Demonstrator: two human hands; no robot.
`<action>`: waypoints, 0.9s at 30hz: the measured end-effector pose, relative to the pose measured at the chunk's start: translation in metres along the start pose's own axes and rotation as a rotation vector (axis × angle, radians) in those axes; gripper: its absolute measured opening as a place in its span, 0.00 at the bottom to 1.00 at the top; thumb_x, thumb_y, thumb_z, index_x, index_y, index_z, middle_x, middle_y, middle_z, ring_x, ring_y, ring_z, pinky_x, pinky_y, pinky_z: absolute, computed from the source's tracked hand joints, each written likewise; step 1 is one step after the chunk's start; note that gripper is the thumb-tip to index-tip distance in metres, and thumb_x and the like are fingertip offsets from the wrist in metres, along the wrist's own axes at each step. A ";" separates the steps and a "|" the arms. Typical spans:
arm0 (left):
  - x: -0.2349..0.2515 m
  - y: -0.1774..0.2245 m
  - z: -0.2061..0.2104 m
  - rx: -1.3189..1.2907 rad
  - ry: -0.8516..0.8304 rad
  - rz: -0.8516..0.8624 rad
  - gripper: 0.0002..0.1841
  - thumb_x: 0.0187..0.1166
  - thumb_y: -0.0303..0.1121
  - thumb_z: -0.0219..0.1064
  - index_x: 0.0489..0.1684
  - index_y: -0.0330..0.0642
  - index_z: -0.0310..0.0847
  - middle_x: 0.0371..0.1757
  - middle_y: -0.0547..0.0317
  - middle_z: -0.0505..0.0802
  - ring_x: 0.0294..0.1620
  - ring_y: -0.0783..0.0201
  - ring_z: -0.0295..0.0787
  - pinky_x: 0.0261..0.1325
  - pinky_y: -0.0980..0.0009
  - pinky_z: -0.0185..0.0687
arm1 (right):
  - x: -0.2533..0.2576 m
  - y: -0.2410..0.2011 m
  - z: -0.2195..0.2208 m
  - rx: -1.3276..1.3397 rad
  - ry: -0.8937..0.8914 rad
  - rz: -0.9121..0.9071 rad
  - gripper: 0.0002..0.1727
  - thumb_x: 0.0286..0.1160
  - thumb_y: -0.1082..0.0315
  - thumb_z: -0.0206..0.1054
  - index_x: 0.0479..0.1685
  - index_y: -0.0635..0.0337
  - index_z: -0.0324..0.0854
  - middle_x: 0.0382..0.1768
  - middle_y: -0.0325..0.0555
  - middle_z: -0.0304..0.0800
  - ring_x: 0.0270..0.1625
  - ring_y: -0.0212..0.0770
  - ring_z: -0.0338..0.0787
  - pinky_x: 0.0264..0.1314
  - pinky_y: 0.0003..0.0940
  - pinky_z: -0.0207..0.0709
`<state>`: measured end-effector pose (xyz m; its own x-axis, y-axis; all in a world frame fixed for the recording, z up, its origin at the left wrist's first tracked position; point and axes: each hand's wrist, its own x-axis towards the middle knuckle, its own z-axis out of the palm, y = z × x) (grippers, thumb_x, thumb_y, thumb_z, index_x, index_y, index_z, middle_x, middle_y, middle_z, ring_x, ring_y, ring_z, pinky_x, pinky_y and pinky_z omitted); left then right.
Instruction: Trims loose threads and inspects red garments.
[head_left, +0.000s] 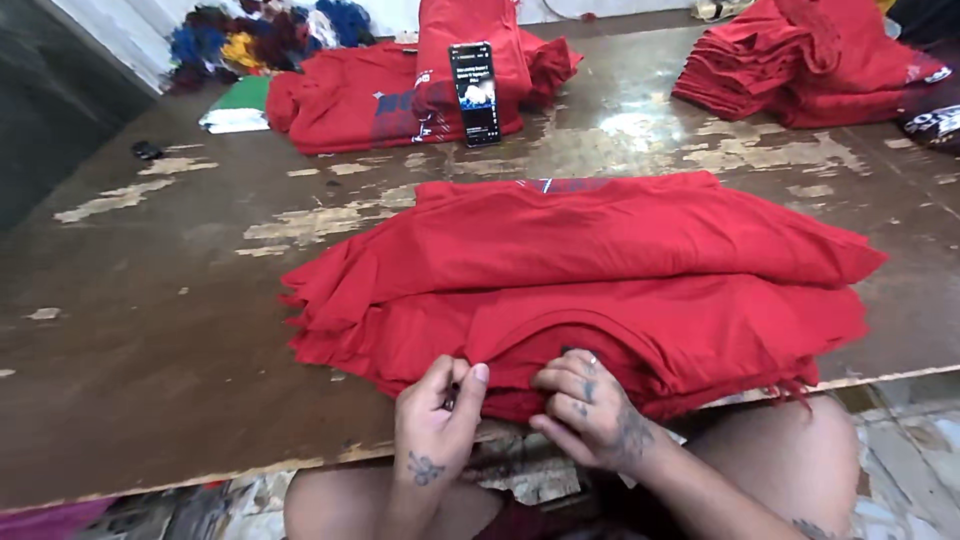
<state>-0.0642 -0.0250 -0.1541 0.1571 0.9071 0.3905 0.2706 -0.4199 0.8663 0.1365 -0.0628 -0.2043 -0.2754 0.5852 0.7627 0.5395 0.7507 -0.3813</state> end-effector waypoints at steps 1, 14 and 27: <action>-0.001 -0.004 0.001 -0.169 0.022 0.012 0.08 0.82 0.32 0.65 0.29 0.47 0.79 0.23 0.76 0.84 0.19 0.81 0.80 0.21 0.84 0.79 | -0.005 0.002 0.002 0.023 0.051 -0.004 0.17 0.84 0.56 0.61 0.26 0.55 0.79 0.42 0.50 0.94 0.51 0.50 0.93 0.63 0.45 0.82; -0.003 -0.029 0.006 -0.542 -0.107 0.038 0.08 0.82 0.39 0.70 0.30 0.53 0.83 0.23 0.75 0.86 0.19 0.81 0.82 0.22 0.84 0.82 | 0.045 0.001 0.005 0.022 -0.113 0.152 0.12 0.82 0.63 0.65 0.40 0.62 0.88 0.31 0.48 0.92 0.33 0.43 0.94 0.34 0.37 0.87; -0.003 -0.031 0.001 -0.471 -0.227 0.031 0.11 0.84 0.41 0.66 0.30 0.52 0.81 0.22 0.74 0.86 0.20 0.79 0.84 0.24 0.81 0.84 | 0.046 0.002 -0.009 0.047 -0.259 0.176 0.08 0.79 0.70 0.64 0.41 0.63 0.88 0.33 0.49 0.93 0.35 0.44 0.95 0.36 0.38 0.88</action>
<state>-0.0720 -0.0146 -0.1824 0.3740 0.8433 0.3860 -0.1855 -0.3398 0.9220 0.1328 -0.0372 -0.1654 -0.3776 0.7619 0.5263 0.5616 0.6403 -0.5240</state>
